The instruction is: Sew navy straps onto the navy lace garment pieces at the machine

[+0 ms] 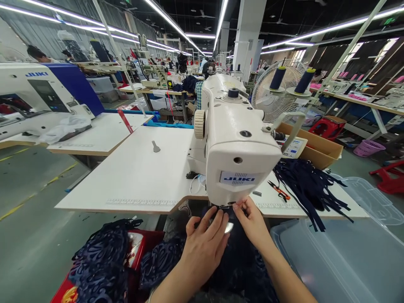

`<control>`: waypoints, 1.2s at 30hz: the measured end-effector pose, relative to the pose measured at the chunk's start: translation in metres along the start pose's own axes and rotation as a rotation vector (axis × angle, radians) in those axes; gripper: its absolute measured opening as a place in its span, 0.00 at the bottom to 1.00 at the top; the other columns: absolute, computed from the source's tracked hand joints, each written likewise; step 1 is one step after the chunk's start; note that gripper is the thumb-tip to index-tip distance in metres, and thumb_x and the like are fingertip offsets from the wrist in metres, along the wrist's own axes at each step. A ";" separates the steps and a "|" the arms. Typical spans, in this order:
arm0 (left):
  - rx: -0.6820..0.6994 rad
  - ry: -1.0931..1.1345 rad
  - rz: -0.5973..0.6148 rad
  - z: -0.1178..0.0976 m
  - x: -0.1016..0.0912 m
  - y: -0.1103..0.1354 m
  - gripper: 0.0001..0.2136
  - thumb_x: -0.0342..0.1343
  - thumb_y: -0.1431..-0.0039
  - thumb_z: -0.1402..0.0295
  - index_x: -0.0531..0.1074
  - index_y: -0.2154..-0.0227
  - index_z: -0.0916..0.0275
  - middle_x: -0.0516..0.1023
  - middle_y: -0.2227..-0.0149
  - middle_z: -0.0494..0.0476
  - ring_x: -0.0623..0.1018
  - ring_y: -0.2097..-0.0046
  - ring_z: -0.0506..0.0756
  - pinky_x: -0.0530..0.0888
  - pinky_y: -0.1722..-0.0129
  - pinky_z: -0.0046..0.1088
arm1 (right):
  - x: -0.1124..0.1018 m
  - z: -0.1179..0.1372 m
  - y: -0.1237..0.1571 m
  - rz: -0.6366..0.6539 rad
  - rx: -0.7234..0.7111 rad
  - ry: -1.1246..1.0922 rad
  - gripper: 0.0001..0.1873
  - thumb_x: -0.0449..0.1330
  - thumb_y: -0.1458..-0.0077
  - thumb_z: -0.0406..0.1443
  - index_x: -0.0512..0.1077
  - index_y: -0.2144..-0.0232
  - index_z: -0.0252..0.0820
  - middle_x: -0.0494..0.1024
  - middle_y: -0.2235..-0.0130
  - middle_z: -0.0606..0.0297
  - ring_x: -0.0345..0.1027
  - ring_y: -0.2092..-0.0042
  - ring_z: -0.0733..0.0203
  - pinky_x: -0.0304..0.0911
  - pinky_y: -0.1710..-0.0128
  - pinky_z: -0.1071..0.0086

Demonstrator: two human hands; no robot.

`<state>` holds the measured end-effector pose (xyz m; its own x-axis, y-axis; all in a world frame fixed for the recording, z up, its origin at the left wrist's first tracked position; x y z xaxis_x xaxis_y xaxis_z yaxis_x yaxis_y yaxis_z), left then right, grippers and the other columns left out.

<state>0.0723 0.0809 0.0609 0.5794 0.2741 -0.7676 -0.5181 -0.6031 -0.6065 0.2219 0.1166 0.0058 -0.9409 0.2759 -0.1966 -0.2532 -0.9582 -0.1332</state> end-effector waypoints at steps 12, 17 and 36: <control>0.076 -0.023 -0.006 -0.009 -0.015 0.003 0.13 0.49 0.35 0.71 0.72 0.51 0.60 0.79 0.52 0.56 0.75 0.48 0.57 0.57 0.46 0.35 | -0.003 0.017 0.024 0.023 0.007 0.039 0.09 0.55 0.41 0.43 0.63 0.67 0.44 0.64 0.71 0.70 0.60 0.68 0.63 0.58 0.66 0.70; 0.000 0.080 -0.134 0.002 -0.029 0.015 0.11 0.52 0.38 0.73 0.73 0.54 0.60 0.79 0.53 0.60 0.76 0.50 0.57 0.62 0.47 0.36 | -0.003 0.017 0.033 0.026 0.014 0.069 0.09 0.55 0.41 0.42 0.64 0.67 0.44 0.66 0.72 0.69 0.61 0.68 0.62 0.59 0.66 0.70; -1.182 1.595 0.164 0.032 0.038 0.059 0.09 0.67 0.52 0.64 0.77 0.76 0.64 0.75 0.76 0.50 0.70 0.74 0.46 0.69 0.72 0.21 | 0.015 0.023 0.069 0.158 0.024 0.058 0.06 0.55 0.40 0.41 0.66 0.65 0.45 0.71 0.69 0.68 0.66 0.66 0.61 0.62 0.65 0.71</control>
<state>0.0431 0.0796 -0.0105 0.8613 -0.2163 0.4597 -0.4052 -0.8383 0.3647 0.1848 0.0526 0.0157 -0.9551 0.1248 -0.2688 -0.1089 -0.9913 -0.0733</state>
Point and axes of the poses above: each hand's wrist, its own y-axis away from the middle knuckle, its own x-axis out of the palm, z = x × y, the point moved 9 cm from there along -y, towards the middle knuckle
